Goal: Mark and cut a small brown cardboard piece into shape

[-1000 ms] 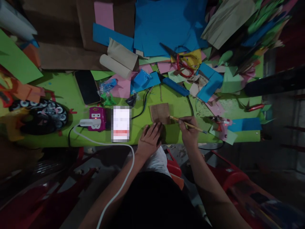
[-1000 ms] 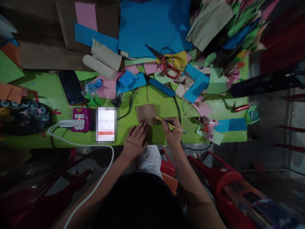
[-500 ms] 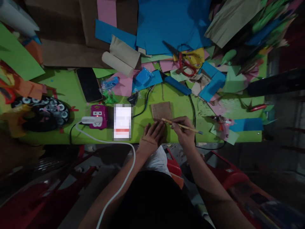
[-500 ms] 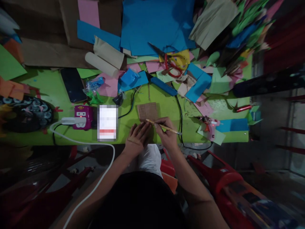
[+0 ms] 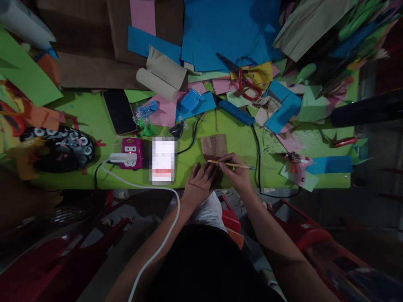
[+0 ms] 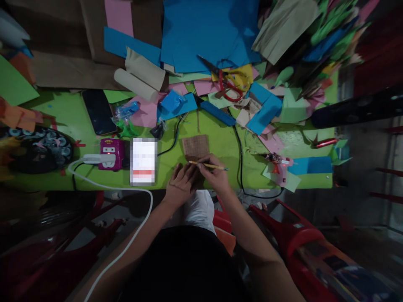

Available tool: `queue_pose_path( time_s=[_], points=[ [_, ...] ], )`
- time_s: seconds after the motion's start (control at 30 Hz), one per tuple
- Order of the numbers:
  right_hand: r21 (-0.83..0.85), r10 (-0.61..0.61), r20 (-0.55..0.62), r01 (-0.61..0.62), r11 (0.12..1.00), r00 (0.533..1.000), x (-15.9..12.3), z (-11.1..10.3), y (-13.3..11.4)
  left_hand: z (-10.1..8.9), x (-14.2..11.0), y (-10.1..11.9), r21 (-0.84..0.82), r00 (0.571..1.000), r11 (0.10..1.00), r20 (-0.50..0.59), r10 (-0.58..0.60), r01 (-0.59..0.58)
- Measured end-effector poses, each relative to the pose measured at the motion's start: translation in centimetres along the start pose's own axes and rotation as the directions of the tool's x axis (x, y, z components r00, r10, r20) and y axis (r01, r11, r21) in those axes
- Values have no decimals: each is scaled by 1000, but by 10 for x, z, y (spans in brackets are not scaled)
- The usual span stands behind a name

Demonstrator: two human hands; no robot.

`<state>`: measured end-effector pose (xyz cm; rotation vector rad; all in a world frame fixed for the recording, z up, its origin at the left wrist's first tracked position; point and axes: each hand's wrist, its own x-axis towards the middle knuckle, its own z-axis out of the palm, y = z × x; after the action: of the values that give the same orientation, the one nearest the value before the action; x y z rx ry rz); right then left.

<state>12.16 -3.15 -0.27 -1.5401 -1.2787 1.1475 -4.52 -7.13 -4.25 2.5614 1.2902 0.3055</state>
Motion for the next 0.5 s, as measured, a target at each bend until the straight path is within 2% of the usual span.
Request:
queue_pose_path(
  time_s=[0.17,0.27,0.5],
  points=[
    [-48,4,23,-3,999,1000,2,2,-2,1,-1,0,-12,1000,1000,-17,-8,8],
    [-100,-3,-9,2,995,1000,2,1,-1,-2,-1,1,-11,1000,1000,6,-23,23],
    [-185,-55,-208,15,983,977,1,-20,11,-11,2,2,-2,999,1000,37,-19,19]
  ],
)
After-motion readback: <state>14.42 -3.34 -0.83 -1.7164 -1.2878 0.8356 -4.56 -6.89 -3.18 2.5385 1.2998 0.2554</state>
